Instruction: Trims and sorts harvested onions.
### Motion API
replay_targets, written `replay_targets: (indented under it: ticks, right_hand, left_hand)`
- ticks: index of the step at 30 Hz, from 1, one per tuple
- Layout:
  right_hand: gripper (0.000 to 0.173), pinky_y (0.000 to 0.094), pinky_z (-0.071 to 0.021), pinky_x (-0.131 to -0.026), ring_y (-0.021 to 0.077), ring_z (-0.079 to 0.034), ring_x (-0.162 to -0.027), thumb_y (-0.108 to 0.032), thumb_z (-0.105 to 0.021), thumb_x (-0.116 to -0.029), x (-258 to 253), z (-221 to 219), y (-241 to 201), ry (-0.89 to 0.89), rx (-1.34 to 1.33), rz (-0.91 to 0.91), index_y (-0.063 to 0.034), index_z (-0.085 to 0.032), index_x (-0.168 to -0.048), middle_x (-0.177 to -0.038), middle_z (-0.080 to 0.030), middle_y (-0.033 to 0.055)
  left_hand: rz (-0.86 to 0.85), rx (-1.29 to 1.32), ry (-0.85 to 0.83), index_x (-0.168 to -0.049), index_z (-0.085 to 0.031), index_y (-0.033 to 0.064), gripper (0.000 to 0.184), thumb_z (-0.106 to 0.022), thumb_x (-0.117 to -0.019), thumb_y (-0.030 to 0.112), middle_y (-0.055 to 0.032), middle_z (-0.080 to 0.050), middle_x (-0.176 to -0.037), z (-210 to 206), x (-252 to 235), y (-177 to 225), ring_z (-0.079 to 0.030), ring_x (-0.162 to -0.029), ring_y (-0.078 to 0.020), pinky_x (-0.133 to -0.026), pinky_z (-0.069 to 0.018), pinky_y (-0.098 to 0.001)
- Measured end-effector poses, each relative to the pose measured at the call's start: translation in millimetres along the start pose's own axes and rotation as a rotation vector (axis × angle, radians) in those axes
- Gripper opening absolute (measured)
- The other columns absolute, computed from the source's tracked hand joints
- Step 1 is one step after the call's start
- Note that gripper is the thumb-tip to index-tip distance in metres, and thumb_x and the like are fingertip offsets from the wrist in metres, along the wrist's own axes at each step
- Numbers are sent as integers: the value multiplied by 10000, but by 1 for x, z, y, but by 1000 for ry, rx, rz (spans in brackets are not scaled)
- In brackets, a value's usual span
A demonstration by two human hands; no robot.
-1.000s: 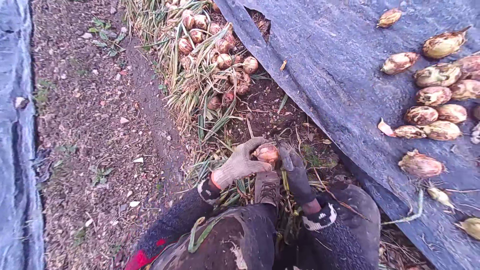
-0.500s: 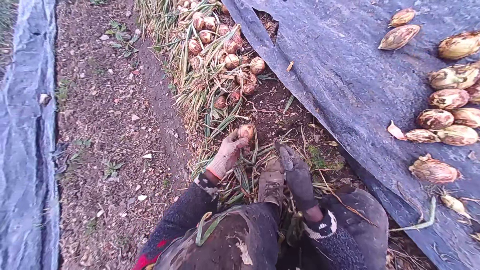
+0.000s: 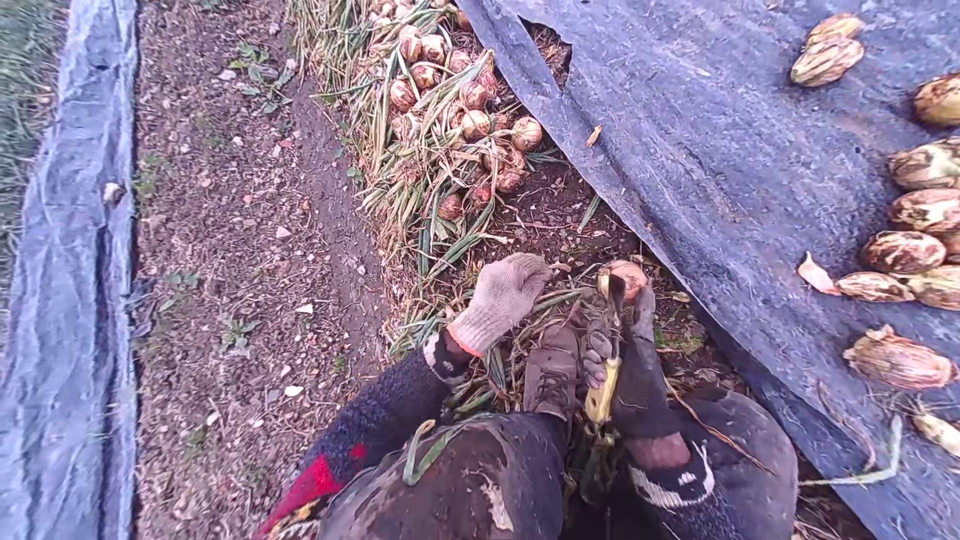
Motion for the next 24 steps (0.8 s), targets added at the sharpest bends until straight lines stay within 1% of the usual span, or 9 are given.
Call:
replay_targets:
  ticks: [2,5,7,9,12,14,18,21,24]
  right_hand:
    - [706,287,-549,-502,116,-617,-548,-752,-431,-939,22,-17,-45,-138,94,411,-155,-646,-1249,-695,-628,0]
    - [704,308,-542,-509,152,-617,-591,-750,-513,-908,37,-18,-81,-89,347,794,-207,-581,-1351,-837,-667,26]
    - [696,282,-543,-476,139,-602,-566,-678,-431,-994,22,-8,-71,94,529,732,-184,-436,-1484,-851,-653,14]
    - [582,310,-563,-530,153,-614,-619,-486,-425,-1073,0,19,-46,322,779,503,-93,-428,-1502,-859,-642,43]
    - [601,368,-576,-940,124,-683,-1062,-469,-669,-958,-20,45,-20,445,1169,171,-117,-555,-1432,-1207,-706,56]
    - [627,369,-515,-1063,114,-625,-1217,-412,-732,-913,-24,46,-13,422,1244,134,-107,-559,-1433,-1326,-664,66]
    - [582,346,-529,-1054,86,-629,-1216,-378,-696,-947,-33,42,-6,350,1231,195,-139,-557,-1458,-1339,-668,32]
    - [579,365,-522,-1062,93,-628,-1223,-433,-628,-987,-33,44,-6,347,1292,220,-150,-531,-1484,-1350,-663,35]
    - [633,399,-495,-1097,104,-599,-1275,-489,-619,-981,-36,45,-1,343,1353,254,-154,-504,-1506,-1387,-644,31]
  left_hand:
    - [156,-114,120,-1130,-751,129,235,-609,-1008,271,-19,-746,-1121,31,-35,-50,-703,-1024,-113,-941,-574,-382]
    - [238,-510,-1,-1397,-615,241,442,-582,-960,184,-88,-601,-1402,50,-74,-121,-604,-1256,-298,-976,-535,-554]
    - [266,-715,-18,-1417,-597,223,529,-655,-905,103,-187,-558,-1421,54,-83,-157,-510,-1328,-427,-1035,-452,-646]
    - [319,-843,-56,-1468,-543,173,688,-726,-824,20,-259,-502,-1470,64,-90,-190,-436,-1376,-511,-1086,-347,-735]
    - [370,-940,-107,-1498,-510,167,824,-808,-739,52,-263,-489,-1485,72,-101,-213,-455,-1353,-520,-1059,-370,-737]
    - [386,-978,-117,-1466,-545,169,791,-822,-732,68,-240,-519,-1464,71,-110,-212,-475,-1334,-511,-1019,-414,-722]
    - [279,-1016,-112,-1372,-619,174,737,-827,-692,368,-168,-621,-1343,67,-105,-199,-542,-1272,-427,-1112,-300,-716]
    - [73,-774,-50,-1367,-628,205,814,-804,-659,567,-128,-612,-1375,47,-72,-155,-450,-1408,-368,-1227,-168,-654]
    - [24,-198,16,-1356,-578,77,925,-908,-603,499,-176,-516,-1477,15,-29,-111,-459,-1421,-257,-1175,-420,-421]
Point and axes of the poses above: each hand's wrist, its own x-axis away from the middle knuckle, its own z-axis out of the back of the hand, y = z × x, the point moved 5 cm from there along -x, towards the middle knuckle
